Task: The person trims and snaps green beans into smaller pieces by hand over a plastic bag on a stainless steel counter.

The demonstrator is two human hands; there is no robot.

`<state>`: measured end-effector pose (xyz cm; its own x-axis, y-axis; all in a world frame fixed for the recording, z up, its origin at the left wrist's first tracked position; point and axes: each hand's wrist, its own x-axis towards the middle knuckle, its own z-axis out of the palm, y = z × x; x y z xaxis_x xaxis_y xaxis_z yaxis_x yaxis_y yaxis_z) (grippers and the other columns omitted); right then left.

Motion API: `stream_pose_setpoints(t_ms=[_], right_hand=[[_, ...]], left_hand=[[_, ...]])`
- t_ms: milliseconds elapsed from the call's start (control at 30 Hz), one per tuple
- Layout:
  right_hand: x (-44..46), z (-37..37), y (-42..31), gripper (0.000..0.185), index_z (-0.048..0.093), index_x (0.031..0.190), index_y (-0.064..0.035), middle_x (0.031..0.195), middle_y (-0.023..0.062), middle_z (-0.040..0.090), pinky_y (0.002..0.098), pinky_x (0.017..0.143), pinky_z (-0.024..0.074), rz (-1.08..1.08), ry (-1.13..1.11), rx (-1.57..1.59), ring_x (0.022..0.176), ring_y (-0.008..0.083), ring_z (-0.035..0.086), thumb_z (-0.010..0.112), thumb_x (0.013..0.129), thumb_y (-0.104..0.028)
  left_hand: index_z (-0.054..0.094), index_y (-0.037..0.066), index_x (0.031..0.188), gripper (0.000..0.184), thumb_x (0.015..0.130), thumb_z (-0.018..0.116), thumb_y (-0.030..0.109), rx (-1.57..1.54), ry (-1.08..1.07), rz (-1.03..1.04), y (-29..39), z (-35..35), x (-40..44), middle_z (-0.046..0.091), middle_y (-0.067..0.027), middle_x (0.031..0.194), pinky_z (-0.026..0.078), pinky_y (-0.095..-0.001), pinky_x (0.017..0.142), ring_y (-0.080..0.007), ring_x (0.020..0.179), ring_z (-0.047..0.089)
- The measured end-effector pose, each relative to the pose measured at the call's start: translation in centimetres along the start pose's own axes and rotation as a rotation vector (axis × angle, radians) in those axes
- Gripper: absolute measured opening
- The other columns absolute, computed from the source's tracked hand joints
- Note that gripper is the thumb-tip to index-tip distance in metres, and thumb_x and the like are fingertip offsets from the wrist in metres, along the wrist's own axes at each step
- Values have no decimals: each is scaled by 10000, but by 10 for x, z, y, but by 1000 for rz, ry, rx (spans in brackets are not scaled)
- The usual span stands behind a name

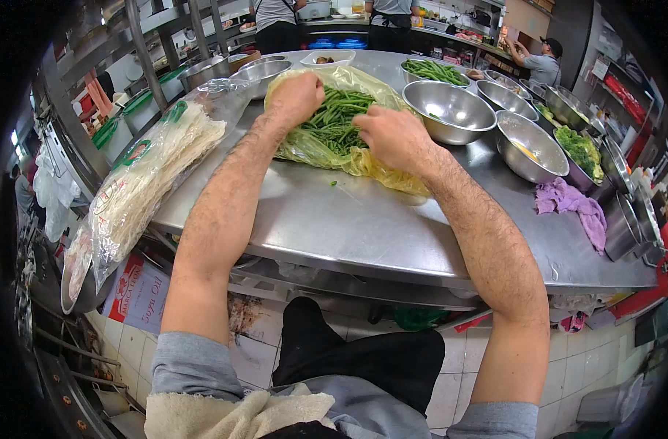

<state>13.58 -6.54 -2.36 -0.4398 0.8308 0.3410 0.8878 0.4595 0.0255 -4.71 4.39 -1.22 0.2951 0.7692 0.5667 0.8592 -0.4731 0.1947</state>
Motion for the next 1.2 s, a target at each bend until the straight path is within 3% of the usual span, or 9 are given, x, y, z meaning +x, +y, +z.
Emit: stream_pose_setpoints(t_ms=[100,233,333,433,667,767,833,1067,1200], right_hand=[[3,-2,2,307,546,1192,-71,1066,145,570,415,813,491,78,225,70,971,312,590,535,915,-203],[7,-5,2,337,516,1226,-86,1058,145,563,412,816,492,142,508,220,961,318,591,527,926,-239],[8,-3,11,302,556,1177,-61,1025,151,575,400,821,486,107,477,253,943,312,597,530,925,-225],[8,-7,16,258,601,1100,-30,997,159,597,386,820,480,99,381,310,935,304,599,528,923,-204],[10,-19,14,231,611,1051,-6,984,176,616,378,789,471,286,297,483,922,309,605,528,913,-172],[13,-14,20,237,604,1023,16,981,138,627,337,759,466,366,316,487,885,238,607,535,919,-185],[13,-11,21,178,596,983,3,949,186,596,404,793,454,226,541,362,923,336,578,507,921,-138],[9,-9,15,172,602,978,2,925,172,568,410,795,455,122,454,244,911,338,572,513,919,-132],[8,-10,10,177,628,986,-9,912,168,573,397,775,469,92,395,333,889,312,583,542,903,-141]], left_hand=[[657,15,903,192,830,569,169,-61,226,213,4,-18,-2,675,-154,826,502,-426,763,-349,815,644],[651,9,969,174,835,628,116,-283,136,356,18,-44,-10,679,-127,822,507,-334,720,-226,786,661],[659,19,993,172,851,637,112,-494,-62,338,22,-47,-12,678,-78,836,498,-286,728,-136,803,640],[664,17,990,164,872,628,126,-542,-93,316,21,-46,-13,674,-47,848,495,-271,742,-106,819,619],[662,-10,983,186,879,628,140,-721,-73,247,17,-50,-11,675,-50,851,499,-257,746,-117,825,623],[665,8,991,210,868,647,177,-615,-84,258,17,-49,-10,676,-49,841,502,-271,745,-126,822,632],[672,36,986,227,853,668,219,-394,-202,260,19,-51,-16,678,-56,828,504,-288,735,-139,792,632],[678,55,994,226,845,670,225,-367,-148,314,26,-39,-16,688,-80,855,506,-310,741,-157,795,638],[674,48,1003,245,833,664,225,-471,-188,394,30,-25,-15,676,-106,842,504,-340,735,-225,799,641]])
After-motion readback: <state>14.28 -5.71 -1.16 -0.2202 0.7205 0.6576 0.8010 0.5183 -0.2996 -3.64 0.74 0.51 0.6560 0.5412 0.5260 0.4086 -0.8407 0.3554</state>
